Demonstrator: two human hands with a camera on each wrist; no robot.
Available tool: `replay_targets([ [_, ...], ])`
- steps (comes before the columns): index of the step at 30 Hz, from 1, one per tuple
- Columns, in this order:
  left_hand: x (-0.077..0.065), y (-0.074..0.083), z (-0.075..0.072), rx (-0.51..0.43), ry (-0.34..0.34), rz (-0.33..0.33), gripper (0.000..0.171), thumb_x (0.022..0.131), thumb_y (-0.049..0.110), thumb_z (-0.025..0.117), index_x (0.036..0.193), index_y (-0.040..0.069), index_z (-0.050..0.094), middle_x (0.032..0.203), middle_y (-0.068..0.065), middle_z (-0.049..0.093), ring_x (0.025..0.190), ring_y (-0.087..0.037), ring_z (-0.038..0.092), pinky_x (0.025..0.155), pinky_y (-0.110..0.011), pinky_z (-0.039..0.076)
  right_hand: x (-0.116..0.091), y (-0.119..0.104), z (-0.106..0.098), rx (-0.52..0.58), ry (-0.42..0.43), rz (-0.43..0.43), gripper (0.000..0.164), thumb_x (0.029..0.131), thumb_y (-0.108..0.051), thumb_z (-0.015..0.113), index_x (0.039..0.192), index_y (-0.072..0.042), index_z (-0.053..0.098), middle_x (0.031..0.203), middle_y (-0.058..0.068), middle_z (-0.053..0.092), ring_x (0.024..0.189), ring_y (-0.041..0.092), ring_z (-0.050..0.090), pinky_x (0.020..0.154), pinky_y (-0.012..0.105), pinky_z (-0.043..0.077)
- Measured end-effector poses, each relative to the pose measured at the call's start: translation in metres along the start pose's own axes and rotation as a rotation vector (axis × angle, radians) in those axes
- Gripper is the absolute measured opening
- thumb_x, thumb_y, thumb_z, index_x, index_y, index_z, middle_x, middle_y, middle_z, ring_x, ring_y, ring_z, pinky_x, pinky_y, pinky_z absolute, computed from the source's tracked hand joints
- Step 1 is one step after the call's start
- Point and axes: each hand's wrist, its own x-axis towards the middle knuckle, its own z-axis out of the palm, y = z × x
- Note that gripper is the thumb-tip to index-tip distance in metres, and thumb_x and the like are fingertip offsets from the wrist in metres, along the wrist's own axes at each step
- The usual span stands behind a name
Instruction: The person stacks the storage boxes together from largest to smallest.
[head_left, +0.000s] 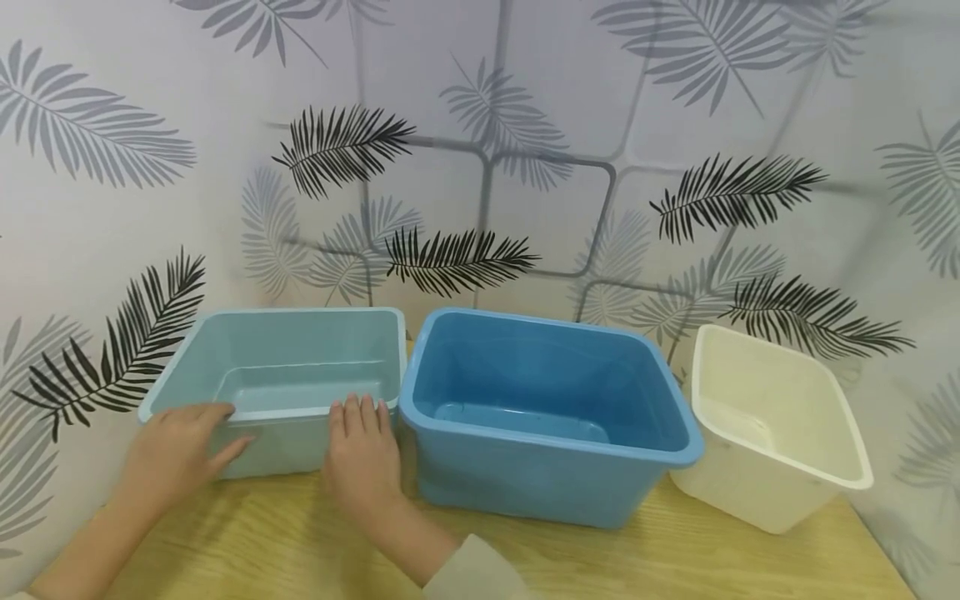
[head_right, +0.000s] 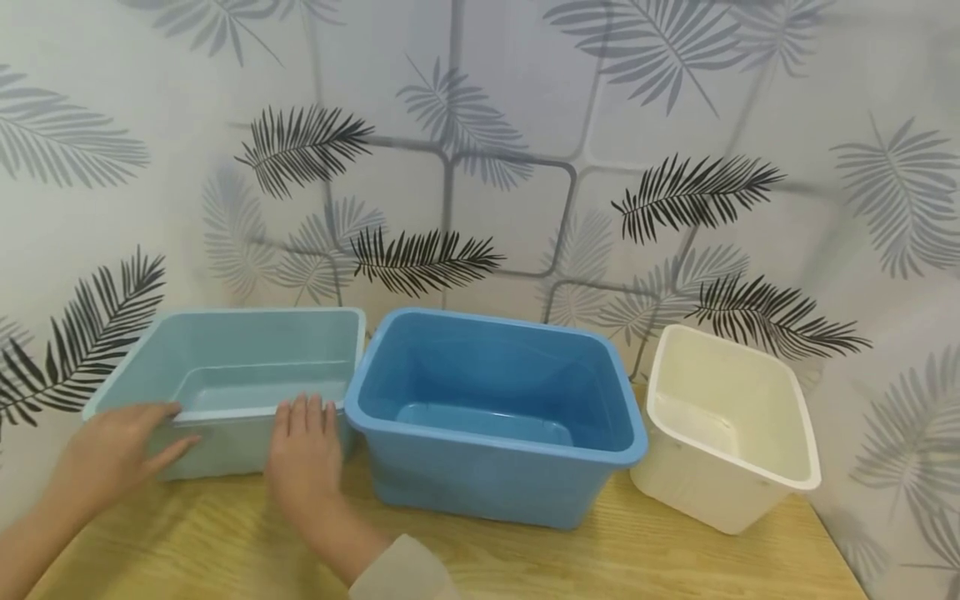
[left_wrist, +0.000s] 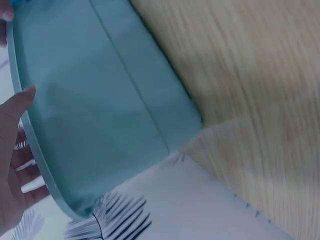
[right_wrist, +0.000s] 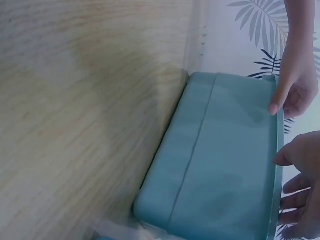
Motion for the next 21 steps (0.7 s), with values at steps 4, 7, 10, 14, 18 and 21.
replay_targets([
  [4, 0.0, -0.018, 0.0, -0.067, -0.087, 0.03, 0.057, 0.075, 0.057, 0.062, 0.089, 0.002, 0.064, 0.075, -0.012, 0.069, 0.061, -0.029, 0.064, 0.055, -0.042, 0.052, 0.004, 0.006, 0.002, -0.003, 0.048, -0.022, 0.046, 0.075, -0.035, 0.074, 0.113, -0.012, 0.062, 0.112, 0.002, 0.064, 0.109, 0.018, 0.059, 0.096, 0.033, 0.048],
  [7, -0.003, -0.028, 0.0, -0.068, -0.149, 0.029, 0.048, 0.056, 0.032, 0.08, 0.091, 0.004, 0.065, 0.079, -0.012, 0.071, 0.066, -0.03, 0.066, 0.057, -0.042, 0.052, 0.005, 0.01, 0.006, -0.002, -0.009, -0.023, 0.056, 0.074, -0.042, 0.075, 0.117, -0.011, 0.058, 0.115, 0.003, 0.061, 0.113, 0.019, 0.056, 0.099, 0.034, 0.046],
  [10, -0.006, -0.033, -0.001, -0.052, -0.196, 0.014, 0.039, 0.055, 0.021, 0.079, 0.088, 0.006, 0.065, 0.077, -0.009, 0.07, 0.064, -0.029, 0.065, 0.055, -0.04, 0.051, 0.005, 0.013, 0.01, -0.012, -0.071, -0.02, 0.051, 0.077, -0.035, 0.074, 0.118, -0.01, 0.056, 0.111, 0.002, 0.061, 0.109, 0.018, 0.056, 0.1, 0.033, 0.045],
  [14, -0.008, -0.036, -0.002, -0.038, -0.21, -0.013, 0.022, 0.065, 0.024, 0.075, 0.077, 0.012, 0.06, 0.063, 0.003, 0.061, 0.049, -0.013, 0.051, 0.044, -0.031, 0.042, 0.004, 0.015, 0.014, -0.072, -0.058, -0.038, 0.029, 0.078, -0.021, 0.073, 0.101, -0.012, 0.059, 0.091, -0.001, 0.062, 0.089, 0.014, 0.058, 0.09, 0.028, 0.046],
  [18, -0.01, -0.038, -0.005, -0.03, -0.153, -0.013, 0.034, 0.077, 0.049, 0.055, 0.069, 0.016, 0.053, 0.054, 0.009, 0.05, 0.046, -0.004, 0.032, 0.04, -0.025, 0.03, 0.005, 0.015, 0.014, -0.102, 0.009, -0.067, 0.018, 0.073, -0.017, 0.074, 0.082, -0.015, 0.059, 0.076, -0.004, 0.061, 0.073, 0.012, 0.054, 0.072, 0.026, 0.043],
  [21, -0.011, -0.039, -0.008, -0.034, -0.118, -0.019, 0.042, 0.078, 0.056, 0.044, 0.068, 0.016, 0.053, 0.054, 0.008, 0.051, 0.046, -0.004, 0.031, 0.039, -0.025, 0.029, 0.007, 0.016, 0.013, -0.107, 0.051, -0.081, 0.015, 0.073, -0.015, 0.074, 0.075, -0.016, 0.059, 0.071, -0.005, 0.061, 0.068, 0.01, 0.055, 0.066, 0.024, 0.043],
])
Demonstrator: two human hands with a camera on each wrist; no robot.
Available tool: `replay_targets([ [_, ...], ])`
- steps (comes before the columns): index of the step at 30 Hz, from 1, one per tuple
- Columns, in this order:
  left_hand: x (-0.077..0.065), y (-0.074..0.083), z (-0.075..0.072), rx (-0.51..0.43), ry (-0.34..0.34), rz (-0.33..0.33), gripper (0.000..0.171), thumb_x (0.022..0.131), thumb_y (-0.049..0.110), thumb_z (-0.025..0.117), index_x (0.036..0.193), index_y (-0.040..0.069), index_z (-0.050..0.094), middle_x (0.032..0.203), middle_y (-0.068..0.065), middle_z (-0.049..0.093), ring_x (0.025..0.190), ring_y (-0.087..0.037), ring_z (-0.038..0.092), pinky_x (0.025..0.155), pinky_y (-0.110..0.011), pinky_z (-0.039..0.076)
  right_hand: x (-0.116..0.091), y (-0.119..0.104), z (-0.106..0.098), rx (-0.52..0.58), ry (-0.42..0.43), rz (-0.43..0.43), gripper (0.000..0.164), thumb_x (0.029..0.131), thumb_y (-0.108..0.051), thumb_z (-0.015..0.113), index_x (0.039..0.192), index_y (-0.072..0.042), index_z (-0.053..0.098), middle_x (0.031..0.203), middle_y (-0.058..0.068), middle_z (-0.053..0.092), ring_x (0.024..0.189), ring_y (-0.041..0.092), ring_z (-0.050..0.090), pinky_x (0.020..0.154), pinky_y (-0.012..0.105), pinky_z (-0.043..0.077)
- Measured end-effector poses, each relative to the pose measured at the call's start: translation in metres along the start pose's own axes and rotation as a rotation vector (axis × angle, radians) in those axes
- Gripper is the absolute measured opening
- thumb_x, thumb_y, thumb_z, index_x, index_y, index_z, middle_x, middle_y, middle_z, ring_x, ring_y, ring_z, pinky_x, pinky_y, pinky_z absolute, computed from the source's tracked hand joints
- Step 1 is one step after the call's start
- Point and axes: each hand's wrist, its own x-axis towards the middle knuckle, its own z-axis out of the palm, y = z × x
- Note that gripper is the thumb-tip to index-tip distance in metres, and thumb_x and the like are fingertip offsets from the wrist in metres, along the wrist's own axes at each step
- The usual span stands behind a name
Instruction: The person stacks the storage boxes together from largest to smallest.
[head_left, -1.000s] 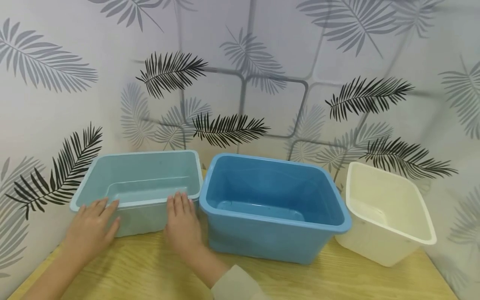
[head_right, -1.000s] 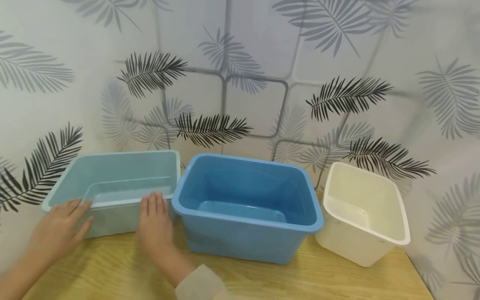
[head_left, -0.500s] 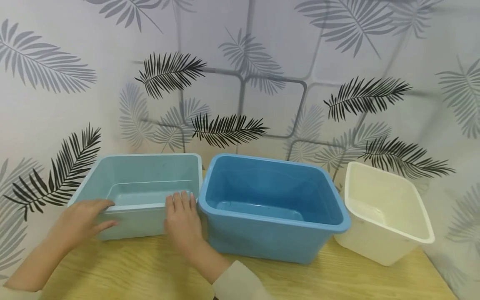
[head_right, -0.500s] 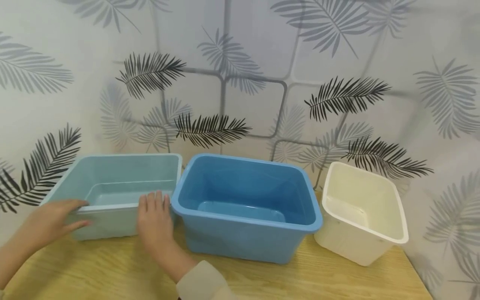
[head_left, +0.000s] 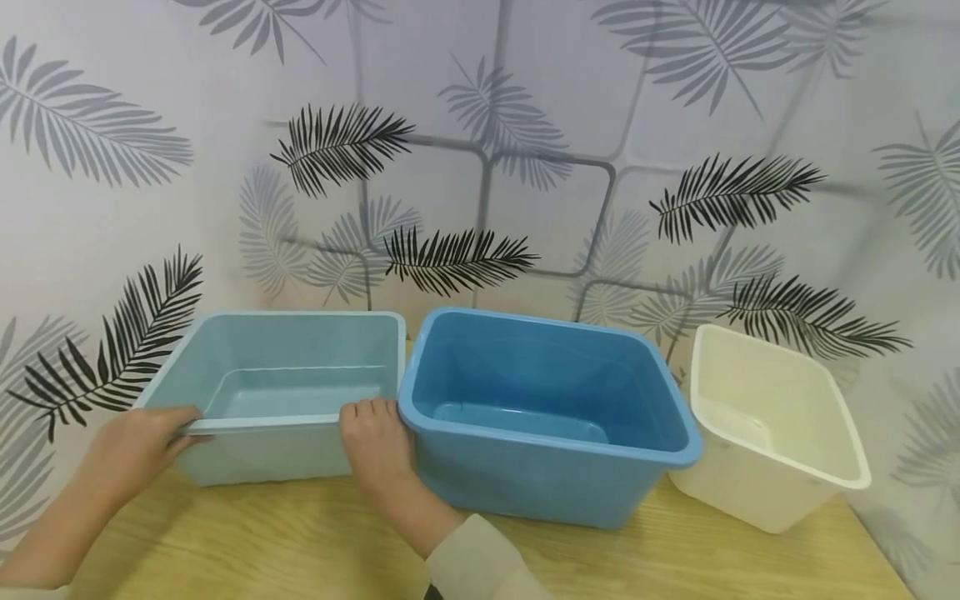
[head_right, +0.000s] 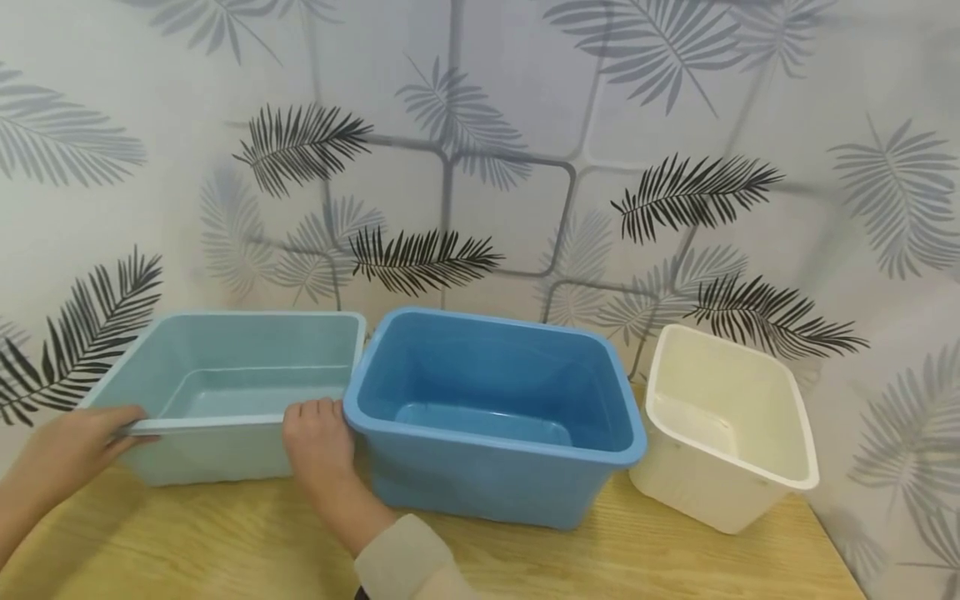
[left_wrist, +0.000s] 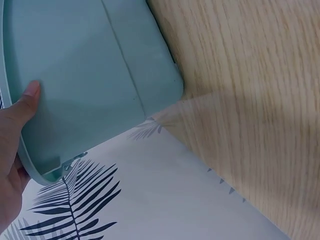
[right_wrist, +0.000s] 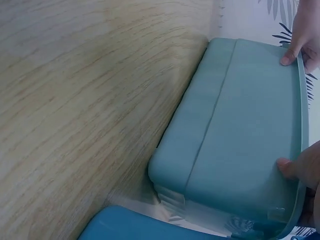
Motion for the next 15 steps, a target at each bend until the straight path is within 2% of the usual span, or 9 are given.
replay_targets([
  [5, -0.002, 0.0, -0.005, -0.005, -0.001, -0.035, 0.034, 0.075, 0.05, 0.053, 0.068, 0.016, 0.054, 0.054, 0.007, 0.053, 0.046, -0.006, 0.032, 0.038, -0.025, 0.028, 0.002, 0.0, -0.003, -0.043, 0.087, -0.005, 0.019, 0.072, -0.014, 0.073, 0.064, -0.018, 0.056, 0.061, -0.006, 0.059, 0.06, 0.008, 0.054, 0.058, 0.021, 0.044],
  [8, -0.001, 0.0, -0.01, -0.003, -0.018, -0.046, 0.031, 0.072, 0.047, 0.056, 0.069, 0.016, 0.057, 0.056, 0.005, 0.057, 0.045, -0.006, 0.035, 0.038, -0.026, 0.029, 0.003, 0.0, -0.005, -0.049, 0.117, 0.005, 0.022, 0.071, -0.013, 0.073, 0.06, -0.019, 0.054, 0.055, -0.007, 0.055, 0.055, 0.006, 0.05, 0.053, 0.019, 0.04],
  [15, 0.004, 0.0, -0.024, 0.034, -0.023, -0.06, 0.052, 0.073, 0.06, 0.034, 0.071, 0.015, 0.062, 0.054, 0.0, 0.06, 0.043, -0.005, 0.029, 0.036, -0.022, 0.022, 0.01, 0.001, -0.015, -0.023, 0.148, 0.023, 0.025, 0.07, -0.011, 0.072, 0.057, -0.019, 0.052, 0.053, -0.008, 0.053, 0.053, 0.005, 0.048, 0.052, 0.018, 0.038],
])
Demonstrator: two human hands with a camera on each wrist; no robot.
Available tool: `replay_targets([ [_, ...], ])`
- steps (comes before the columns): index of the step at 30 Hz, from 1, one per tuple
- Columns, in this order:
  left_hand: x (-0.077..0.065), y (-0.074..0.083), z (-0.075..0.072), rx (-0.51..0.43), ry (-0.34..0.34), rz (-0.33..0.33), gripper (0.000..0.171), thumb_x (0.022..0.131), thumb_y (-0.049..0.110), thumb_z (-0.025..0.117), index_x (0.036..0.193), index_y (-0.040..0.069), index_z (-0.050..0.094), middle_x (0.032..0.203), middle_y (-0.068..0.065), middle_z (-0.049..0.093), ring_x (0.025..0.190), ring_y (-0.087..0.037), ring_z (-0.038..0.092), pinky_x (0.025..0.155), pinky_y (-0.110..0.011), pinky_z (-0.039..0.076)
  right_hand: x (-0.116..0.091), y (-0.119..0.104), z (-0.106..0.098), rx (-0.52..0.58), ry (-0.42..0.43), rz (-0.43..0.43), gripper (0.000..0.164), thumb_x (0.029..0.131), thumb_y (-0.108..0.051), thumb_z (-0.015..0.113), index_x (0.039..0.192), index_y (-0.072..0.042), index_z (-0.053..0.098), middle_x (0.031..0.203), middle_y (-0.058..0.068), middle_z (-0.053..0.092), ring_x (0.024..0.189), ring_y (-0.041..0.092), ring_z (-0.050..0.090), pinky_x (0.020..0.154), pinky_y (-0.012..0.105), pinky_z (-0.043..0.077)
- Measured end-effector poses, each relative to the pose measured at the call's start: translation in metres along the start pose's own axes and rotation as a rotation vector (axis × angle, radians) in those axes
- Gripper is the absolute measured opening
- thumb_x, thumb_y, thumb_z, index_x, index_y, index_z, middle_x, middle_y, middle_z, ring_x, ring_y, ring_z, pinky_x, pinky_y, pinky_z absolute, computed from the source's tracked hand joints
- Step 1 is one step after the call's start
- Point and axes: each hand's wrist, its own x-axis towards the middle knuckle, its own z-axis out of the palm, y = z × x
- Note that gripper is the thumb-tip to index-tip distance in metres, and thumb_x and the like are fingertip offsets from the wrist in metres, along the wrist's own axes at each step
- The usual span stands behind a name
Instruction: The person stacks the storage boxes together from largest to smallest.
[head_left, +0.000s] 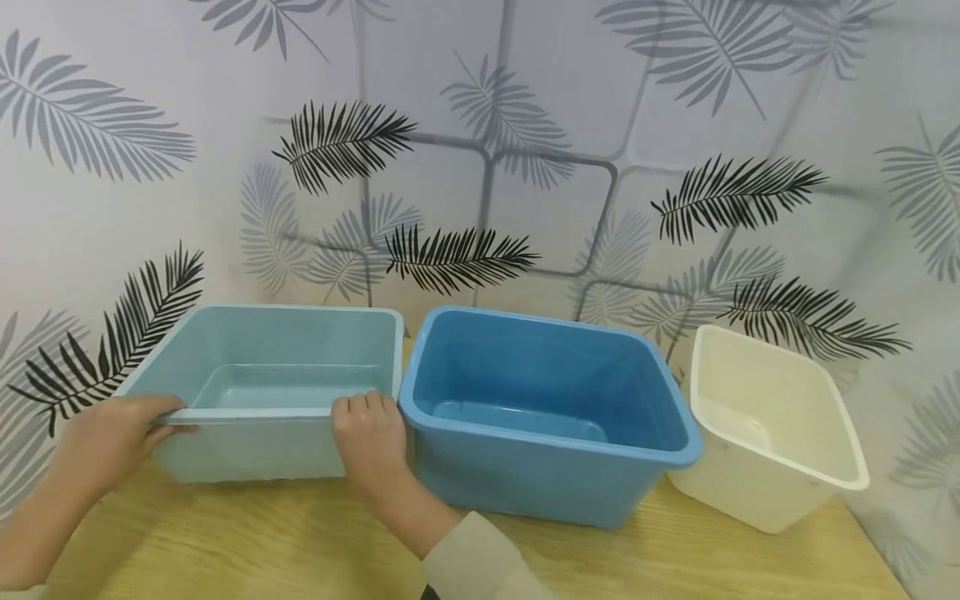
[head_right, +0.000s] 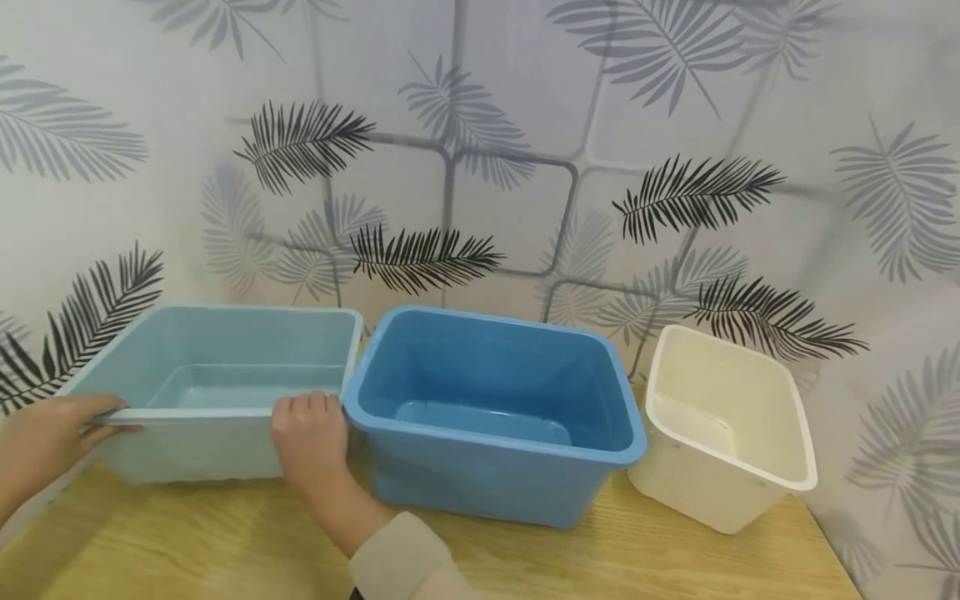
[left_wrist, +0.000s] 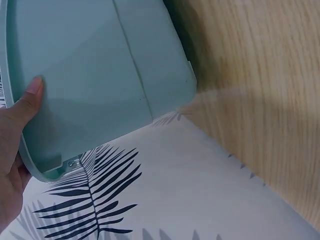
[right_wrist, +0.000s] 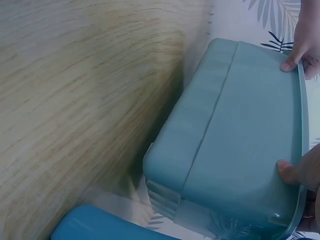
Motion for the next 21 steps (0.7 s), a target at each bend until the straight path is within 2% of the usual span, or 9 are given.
replay_targets([
  [2, 0.002, 0.0, -0.004, 0.008, -0.01, -0.002, 0.054, 0.072, 0.06, 0.032, 0.071, 0.015, 0.063, 0.054, 0.0, 0.061, 0.042, -0.005, 0.028, 0.036, -0.021, 0.021, 0.003, 0.001, -0.003, 0.007, 0.006, 0.0, 0.025, 0.07, -0.011, 0.072, 0.057, -0.019, 0.053, 0.053, -0.007, 0.053, 0.053, 0.005, 0.048, 0.052, 0.017, 0.038],
  [6, 0.006, 0.0, -0.014, 0.019, -0.043, -0.004, 0.046, 0.071, 0.055, 0.044, 0.074, 0.015, 0.066, 0.056, -0.002, 0.063, 0.041, -0.003, 0.03, 0.037, -0.021, 0.022, 0.009, 0.005, -0.01, 0.011, -0.006, -0.002, 0.026, 0.07, -0.012, 0.073, 0.057, -0.019, 0.052, 0.053, -0.008, 0.052, 0.052, 0.005, 0.047, 0.051, 0.017, 0.035],
  [9, 0.009, 0.0, -0.022, 0.028, -0.067, -0.016, 0.046, 0.07, 0.053, 0.047, 0.077, 0.013, 0.068, 0.057, -0.004, 0.064, 0.04, -0.003, 0.033, 0.036, -0.021, 0.023, 0.013, 0.007, -0.015, 0.021, -0.04, -0.002, 0.027, 0.07, -0.012, 0.074, 0.057, -0.019, 0.051, 0.053, -0.008, 0.052, 0.052, 0.005, 0.047, 0.05, 0.016, 0.033],
  [16, 0.016, 0.0, -0.039, 0.048, -0.031, 0.004, 0.076, 0.07, 0.064, 0.017, 0.078, 0.008, 0.069, 0.055, -0.01, 0.063, 0.038, -0.009, 0.039, 0.036, -0.023, 0.027, 0.02, 0.009, -0.022, 0.069, -0.082, 0.015, 0.026, 0.074, -0.011, 0.073, 0.059, -0.019, 0.054, 0.054, -0.008, 0.055, 0.052, 0.004, 0.046, 0.049, 0.016, 0.033],
  [18, 0.019, 0.0, -0.043, 0.047, -0.018, 0.018, 0.075, 0.07, 0.063, 0.018, 0.076, 0.007, 0.069, 0.056, -0.01, 0.063, 0.038, -0.012, 0.042, 0.036, -0.024, 0.03, 0.025, 0.011, -0.025, 0.075, -0.071, 0.016, 0.027, 0.074, -0.01, 0.072, 0.058, -0.019, 0.053, 0.053, -0.008, 0.054, 0.05, 0.004, 0.044, 0.049, 0.016, 0.03],
  [21, 0.024, 0.001, -0.05, 0.054, 0.008, 0.036, 0.079, 0.073, 0.063, 0.013, 0.075, 0.006, 0.068, 0.055, -0.011, 0.063, 0.038, -0.015, 0.045, 0.036, -0.026, 0.033, 0.032, 0.016, -0.031, 0.078, -0.051, 0.012, 0.026, 0.075, -0.009, 0.071, 0.058, -0.019, 0.054, 0.053, -0.008, 0.055, 0.05, 0.004, 0.044, 0.048, 0.016, 0.03],
])
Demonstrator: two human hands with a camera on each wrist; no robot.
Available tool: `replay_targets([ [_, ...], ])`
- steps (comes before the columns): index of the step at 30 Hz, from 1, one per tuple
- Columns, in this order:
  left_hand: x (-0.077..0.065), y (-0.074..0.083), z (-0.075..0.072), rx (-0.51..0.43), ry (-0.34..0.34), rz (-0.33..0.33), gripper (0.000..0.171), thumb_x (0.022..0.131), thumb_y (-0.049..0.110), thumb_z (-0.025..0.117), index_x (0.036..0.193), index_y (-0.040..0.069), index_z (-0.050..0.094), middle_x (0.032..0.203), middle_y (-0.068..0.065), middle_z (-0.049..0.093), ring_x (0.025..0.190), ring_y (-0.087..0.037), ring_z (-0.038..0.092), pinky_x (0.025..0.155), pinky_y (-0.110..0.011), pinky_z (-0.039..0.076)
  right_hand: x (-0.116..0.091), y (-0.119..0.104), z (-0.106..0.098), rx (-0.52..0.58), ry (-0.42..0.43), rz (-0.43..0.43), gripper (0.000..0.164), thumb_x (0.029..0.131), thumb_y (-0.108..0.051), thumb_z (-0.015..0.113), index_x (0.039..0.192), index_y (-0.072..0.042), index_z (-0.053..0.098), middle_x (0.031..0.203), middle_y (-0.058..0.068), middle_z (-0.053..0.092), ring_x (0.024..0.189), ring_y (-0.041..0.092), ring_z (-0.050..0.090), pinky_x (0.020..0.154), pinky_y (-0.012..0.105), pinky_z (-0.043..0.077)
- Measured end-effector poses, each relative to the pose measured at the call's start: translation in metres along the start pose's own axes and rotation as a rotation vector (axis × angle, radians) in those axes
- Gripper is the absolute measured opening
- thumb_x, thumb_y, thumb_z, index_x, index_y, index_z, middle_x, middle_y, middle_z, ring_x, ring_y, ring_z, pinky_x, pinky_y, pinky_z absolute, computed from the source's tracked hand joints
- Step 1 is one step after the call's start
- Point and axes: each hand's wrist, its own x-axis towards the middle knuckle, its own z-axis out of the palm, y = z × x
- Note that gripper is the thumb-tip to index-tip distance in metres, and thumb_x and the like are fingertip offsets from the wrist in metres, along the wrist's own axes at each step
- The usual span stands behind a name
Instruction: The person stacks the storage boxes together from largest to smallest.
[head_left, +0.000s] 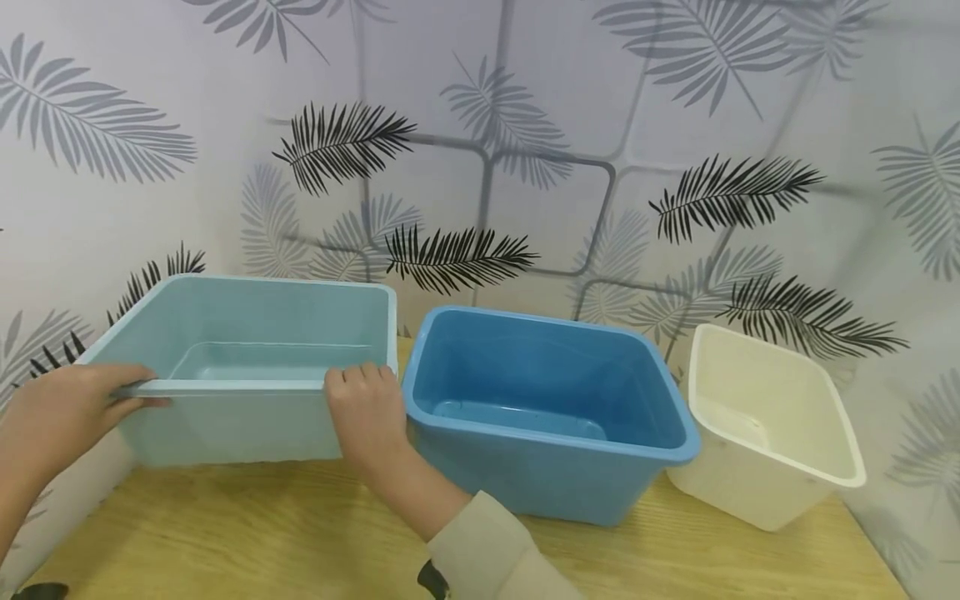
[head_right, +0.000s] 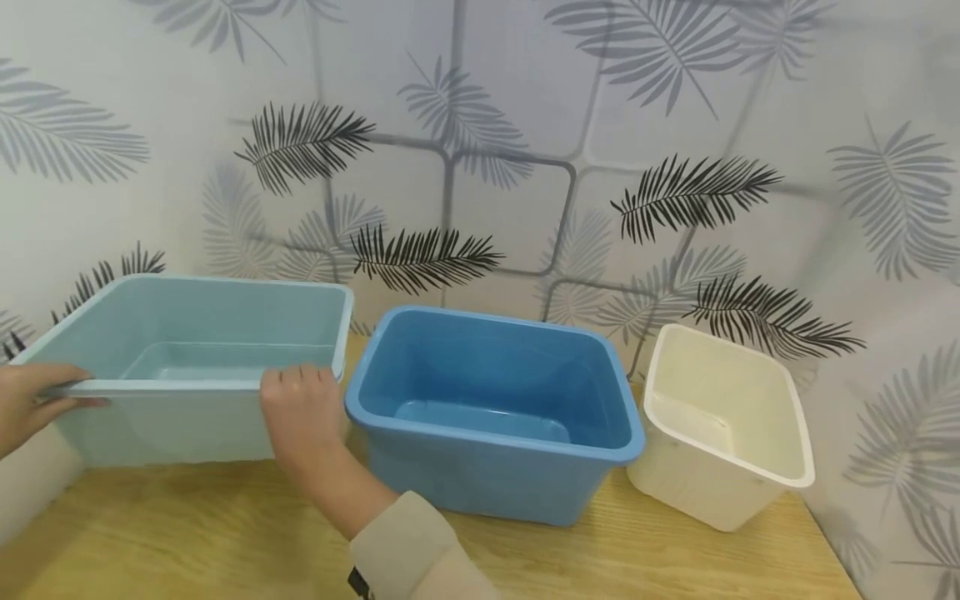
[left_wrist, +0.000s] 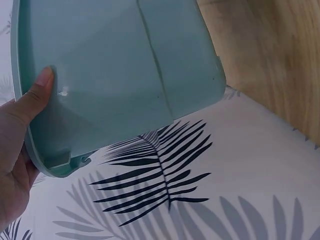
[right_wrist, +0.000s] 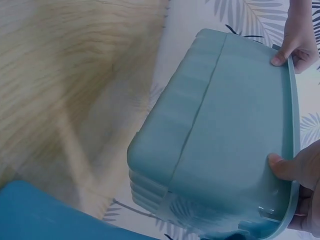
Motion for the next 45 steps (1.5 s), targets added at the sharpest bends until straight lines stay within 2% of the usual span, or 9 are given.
replay_targets([
  [5, 0.012, 0.002, -0.012, 0.005, 0.019, 0.009, 0.082, 0.073, 0.061, 0.011, 0.077, 0.002, 0.069, 0.058, -0.016, 0.064, 0.04, -0.022, 0.05, 0.039, -0.034, 0.041, 0.011, 0.011, -0.013, -0.019, 0.074, 0.01, 0.03, 0.073, -0.005, 0.069, 0.054, -0.02, 0.05, 0.05, -0.008, 0.052, 0.048, 0.005, 0.042, 0.046, 0.017, 0.025],
  [9, 0.021, 0.0, -0.018, -0.003, 0.017, 0.016, 0.077, 0.074, 0.055, 0.017, 0.083, -0.002, 0.068, 0.064, -0.022, 0.065, 0.043, -0.026, 0.054, 0.042, -0.038, 0.045, 0.021, 0.02, -0.021, -0.019, 0.143, 0.027, 0.036, 0.07, 0.001, 0.064, 0.049, -0.02, 0.043, 0.045, -0.008, 0.043, 0.047, 0.006, 0.027, 0.048, 0.018, 0.015],
  [12, 0.028, 0.0, -0.024, 0.002, 0.015, 0.003, 0.043, 0.083, 0.036, 0.052, 0.086, -0.004, 0.067, 0.07, -0.026, 0.065, 0.046, -0.031, 0.057, 0.044, -0.041, 0.046, 0.026, 0.025, -0.027, -0.023, 0.19, 0.036, 0.038, 0.07, 0.004, 0.06, 0.048, -0.02, 0.039, 0.044, -0.007, 0.039, 0.051, 0.008, 0.018, 0.048, 0.019, 0.014],
  [15, 0.036, 0.004, -0.031, 0.004, 0.021, -0.018, 0.024, 0.066, 0.005, 0.075, 0.086, -0.005, 0.067, 0.075, -0.028, 0.066, 0.053, -0.038, 0.06, 0.047, -0.046, 0.048, 0.03, 0.031, -0.032, -0.031, 0.224, 0.047, 0.039, 0.07, 0.003, 0.062, 0.048, -0.02, 0.038, 0.045, -0.007, 0.041, 0.049, 0.008, 0.02, 0.045, 0.018, 0.02],
  [22, 0.051, 0.008, -0.045, -0.006, 0.08, -0.033, 0.037, 0.076, 0.032, 0.065, 0.086, -0.003, 0.069, 0.077, -0.028, 0.066, 0.062, -0.044, 0.062, 0.053, -0.051, 0.049, 0.037, 0.043, -0.045, -0.003, 0.255, 0.061, 0.034, 0.068, -0.018, 0.077, 0.052, -0.019, 0.047, 0.051, -0.007, 0.054, 0.049, 0.006, 0.046, 0.048, 0.017, 0.033],
  [28, 0.064, 0.011, -0.056, -0.01, 0.147, -0.021, 0.03, 0.058, 0.005, 0.076, 0.086, -0.004, 0.069, 0.079, -0.029, 0.066, 0.065, -0.045, 0.062, 0.059, -0.055, 0.049, 0.047, 0.055, -0.06, 0.007, 0.284, 0.074, 0.034, 0.066, -0.025, 0.08, 0.053, -0.018, 0.049, 0.053, -0.006, 0.056, 0.05, 0.007, 0.048, 0.049, 0.016, 0.035],
  [37, 0.084, 0.025, -0.073, -0.002, 0.146, -0.045, 0.028, 0.06, 0.011, 0.077, 0.085, 0.0, 0.07, 0.078, -0.025, 0.068, 0.065, -0.043, 0.061, 0.061, -0.054, 0.047, 0.057, 0.072, -0.076, 0.064, 0.225, 0.106, 0.027, 0.068, -0.028, 0.077, 0.06, -0.015, 0.055, 0.058, -0.004, 0.06, 0.058, 0.011, 0.055, 0.055, 0.018, 0.041],
  [43, 0.091, 0.038, -0.073, -0.058, 0.205, -0.028, 0.048, 0.073, 0.045, 0.052, 0.086, 0.003, 0.071, 0.08, -0.023, 0.069, 0.065, -0.041, 0.062, 0.063, -0.054, 0.048, 0.056, 0.087, -0.081, 0.095, 0.16, 0.111, 0.02, 0.07, -0.03, 0.075, 0.07, -0.014, 0.063, 0.07, -0.003, 0.067, 0.067, 0.012, 0.06, 0.062, 0.021, 0.046],
  [45, 0.094, 0.042, -0.071, -0.07, 0.211, -0.026, 0.045, 0.071, 0.043, 0.056, 0.086, 0.003, 0.071, 0.079, -0.023, 0.069, 0.065, -0.041, 0.062, 0.062, -0.055, 0.048, 0.054, 0.092, -0.082, 0.129, 0.135, 0.116, 0.02, 0.07, -0.028, 0.076, 0.074, -0.012, 0.064, 0.074, -0.002, 0.068, 0.071, 0.014, 0.062, 0.065, 0.023, 0.048],
])
